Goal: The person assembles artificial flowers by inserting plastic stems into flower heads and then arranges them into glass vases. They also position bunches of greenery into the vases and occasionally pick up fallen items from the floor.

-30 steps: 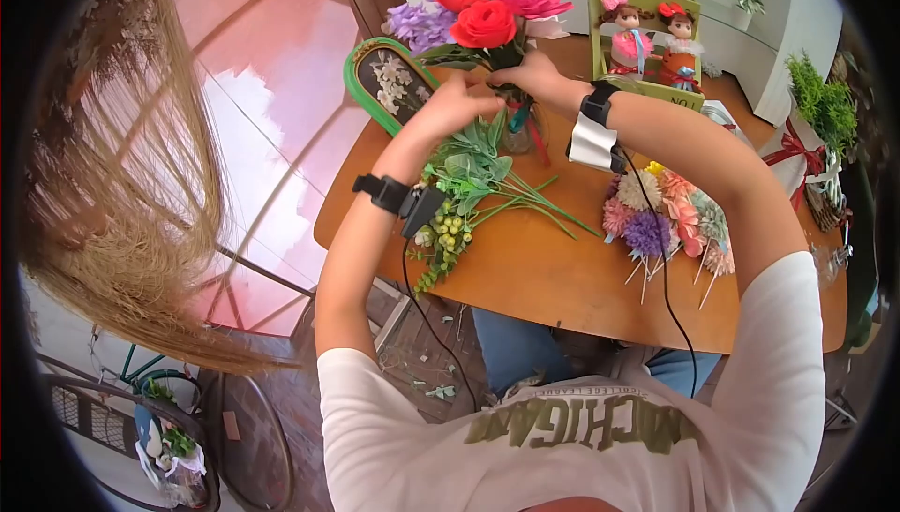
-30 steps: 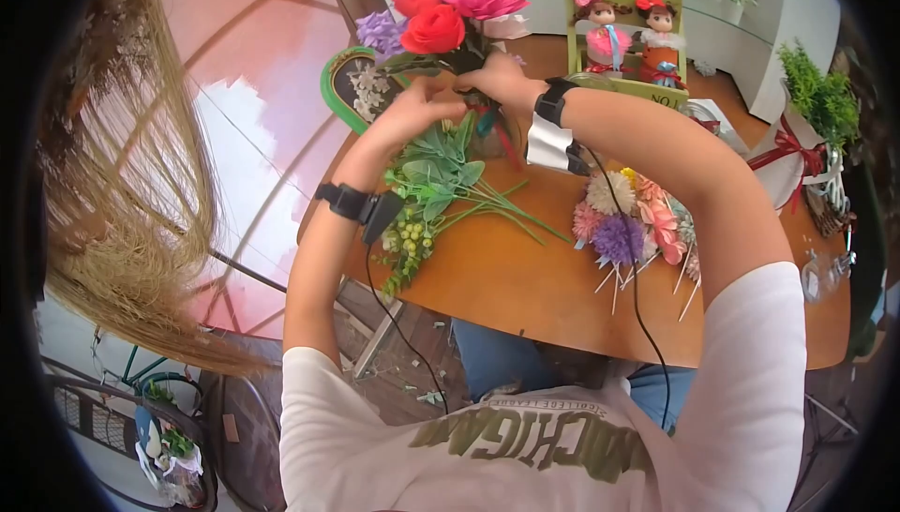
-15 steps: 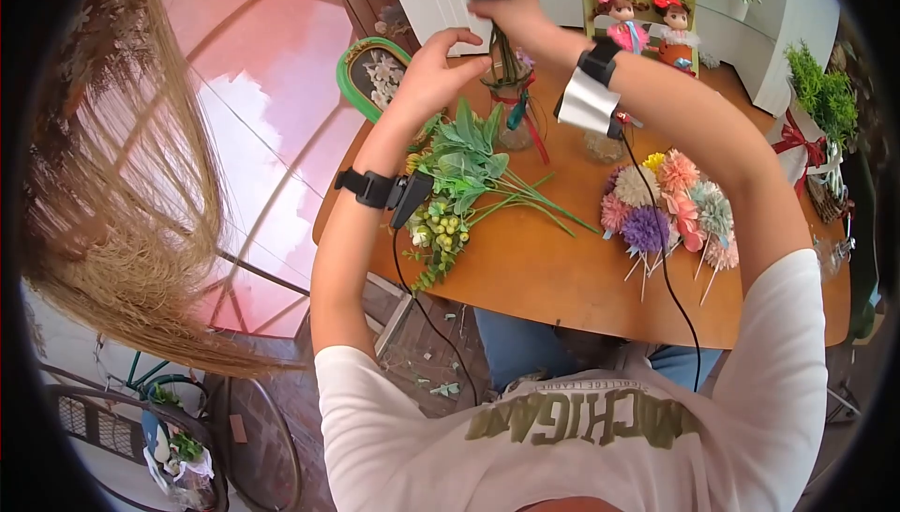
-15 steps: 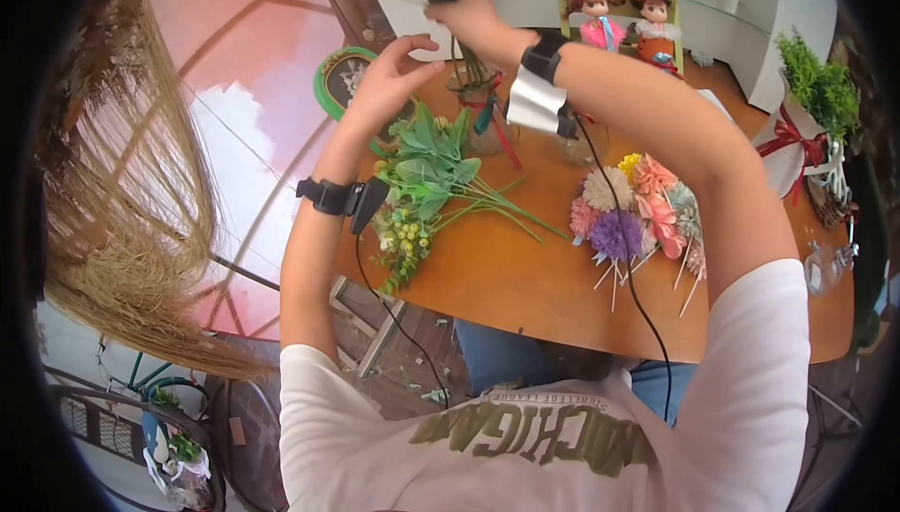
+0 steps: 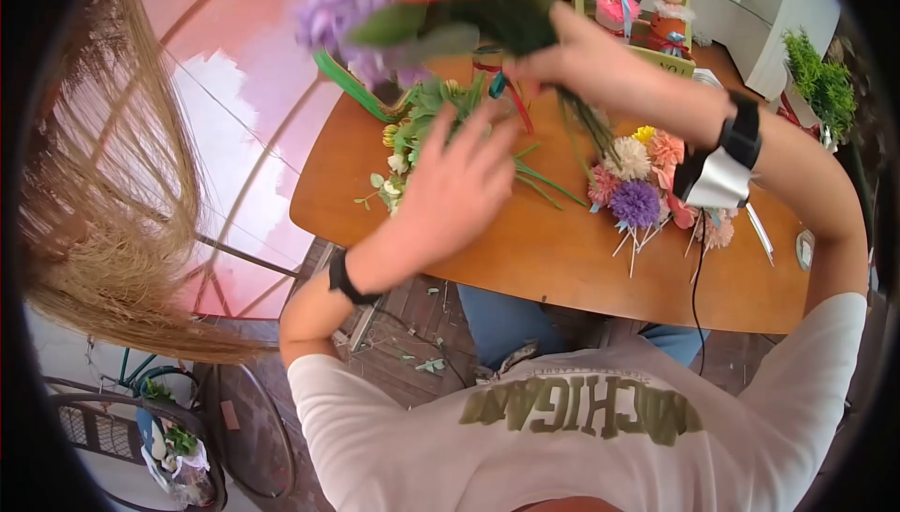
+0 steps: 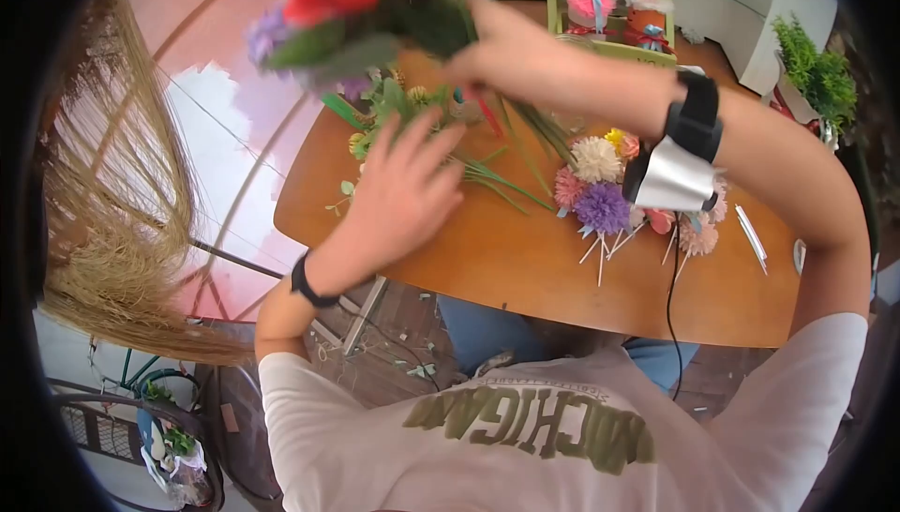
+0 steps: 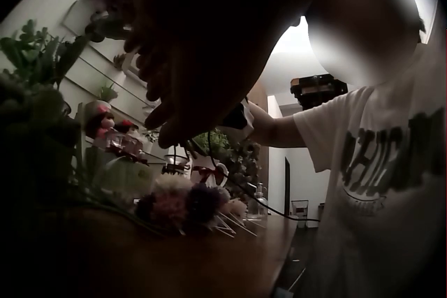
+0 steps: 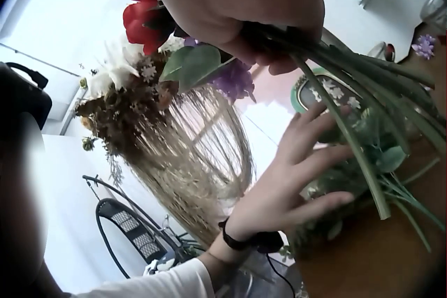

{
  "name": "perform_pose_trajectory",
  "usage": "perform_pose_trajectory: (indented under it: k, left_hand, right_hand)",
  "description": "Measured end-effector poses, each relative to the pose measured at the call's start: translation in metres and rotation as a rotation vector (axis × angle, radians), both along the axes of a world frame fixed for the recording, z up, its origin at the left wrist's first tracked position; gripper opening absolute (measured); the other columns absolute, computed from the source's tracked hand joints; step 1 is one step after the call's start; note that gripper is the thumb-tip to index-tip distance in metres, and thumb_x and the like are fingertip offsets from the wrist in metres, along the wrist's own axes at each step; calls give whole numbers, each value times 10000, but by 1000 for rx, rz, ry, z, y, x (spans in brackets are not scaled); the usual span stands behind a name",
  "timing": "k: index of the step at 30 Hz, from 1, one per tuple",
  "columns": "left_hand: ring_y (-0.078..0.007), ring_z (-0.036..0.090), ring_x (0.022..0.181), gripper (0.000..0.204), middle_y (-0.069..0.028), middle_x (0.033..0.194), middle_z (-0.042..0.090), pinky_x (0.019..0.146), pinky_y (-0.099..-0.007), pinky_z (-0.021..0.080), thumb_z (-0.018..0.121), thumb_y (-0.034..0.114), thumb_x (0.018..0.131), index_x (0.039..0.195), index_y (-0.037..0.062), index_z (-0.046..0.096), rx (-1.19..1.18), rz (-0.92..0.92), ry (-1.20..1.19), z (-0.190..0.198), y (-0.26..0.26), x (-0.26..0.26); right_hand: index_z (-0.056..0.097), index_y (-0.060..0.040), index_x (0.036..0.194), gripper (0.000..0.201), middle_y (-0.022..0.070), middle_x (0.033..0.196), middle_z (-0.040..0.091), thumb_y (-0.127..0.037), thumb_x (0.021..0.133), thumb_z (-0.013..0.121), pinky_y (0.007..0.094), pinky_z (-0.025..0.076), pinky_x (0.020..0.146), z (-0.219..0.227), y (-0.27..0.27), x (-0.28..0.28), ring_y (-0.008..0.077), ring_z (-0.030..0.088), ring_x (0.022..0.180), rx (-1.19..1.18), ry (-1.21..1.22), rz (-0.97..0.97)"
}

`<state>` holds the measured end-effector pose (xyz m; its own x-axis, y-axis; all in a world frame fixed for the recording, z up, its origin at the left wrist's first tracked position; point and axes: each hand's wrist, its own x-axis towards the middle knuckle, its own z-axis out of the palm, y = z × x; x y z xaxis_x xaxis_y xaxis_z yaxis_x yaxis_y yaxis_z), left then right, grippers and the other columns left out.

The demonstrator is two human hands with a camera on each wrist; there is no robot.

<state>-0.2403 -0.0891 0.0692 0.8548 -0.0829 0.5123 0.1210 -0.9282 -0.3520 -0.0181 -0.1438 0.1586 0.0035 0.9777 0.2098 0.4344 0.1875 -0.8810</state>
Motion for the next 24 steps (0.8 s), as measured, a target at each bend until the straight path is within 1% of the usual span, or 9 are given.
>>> perform_pose_trajectory:
  k: [2, 5, 8, 11, 14, 16, 19, 22, 24]
  left_hand:
    - [-311, 556, 1296, 244, -144, 1310, 630, 1083, -544, 466, 699, 172, 843, 1046, 39, 672, 44, -210, 5, -19, -27, -20]
    - [-279, 550, 1310, 227, -146, 1284, 647, 1100, -496, 472, 646, 176, 856, 1026, 31, 687, 119, -365, 114, -27, -54, -40]
    - [-251, 519, 1351, 248, -138, 1279, 653, 1133, -458, 452, 609, 187, 873, 1045, 31, 698, 197, -328, 251, -31, -54, -47]
    - [-208, 467, 1406, 326, -90, 1373, 619, 1172, -435, 411, 585, 191, 900, 1187, 62, 672, 295, -213, 282, -51, -37, -55]
    - [-179, 442, 1435, 380, -59, 1446, 583, 1162, -443, 382, 563, 214, 923, 1279, 99, 629, 445, -226, 187, -63, -25, -65]
    - [-141, 438, 1446, 325, -28, 1481, 572, 1102, -504, 367, 549, 195, 944, 1251, 153, 647, 503, 10, 162, -67, -19, -70]
    - [-136, 438, 1449, 316, -25, 1500, 560, 1095, -562, 329, 533, 202, 946, 1236, 161, 650, 535, 106, 164, -71, -6, -77]
    - [-189, 524, 1367, 264, -63, 1365, 638, 1076, -461, 413, 572, 194, 919, 1142, 105, 682, 441, -48, 195, -71, 3, -76]
    - [-210, 545, 1336, 251, -77, 1308, 660, 1096, -416, 424, 577, 187, 903, 1101, 86, 693, 390, -148, 240, -70, 1, -76]
  right_hand:
    - [394, 7, 1394, 596, 114, 1028, 655, -49, 896, 717, 328, 550, 777, -25, -2, -1, 155, 647, 855, 9, -89, 31]
    - [373, 24, 1331, 598, 226, 911, 679, -122, 869, 724, 469, 550, 705, -90, 18, 10, 389, 701, 812, 409, -484, 41]
    - [377, 49, 1316, 594, 269, 955, 682, -141, 871, 720, 508, 545, 757, -106, 4, 5, 467, 681, 897, 21, -766, 166]
    - [376, 20, 1278, 614, 248, 948, 677, -255, 876, 750, 498, 548, 751, -122, 6, 0, 452, 675, 923, -247, -976, 282]
    - [416, 15, 1180, 523, 242, 941, 675, -238, 869, 753, 500, 544, 740, -105, 7, -16, 443, 676, 893, -159, -984, 211]
    - [426, 19, 1166, 515, 242, 946, 674, -238, 866, 757, 500, 545, 740, -100, 14, -21, 441, 676, 882, -118, -974, 156]
    - [450, 14, 1146, 517, 245, 1035, 667, -238, 841, 784, 501, 552, 765, -97, 31, -22, 431, 679, 945, 91, -915, 137]
    - [462, 14, 1200, 614, 237, 1135, 649, -271, 798, 828, 492, 560, 818, -104, 32, -21, 419, 672, 1035, 76, -1000, 141]
    - [472, 16, 1259, 719, 221, 1187, 640, -313, 757, 866, 482, 560, 870, -110, 27, -23, 411, 657, 1108, -331, -1104, 244]
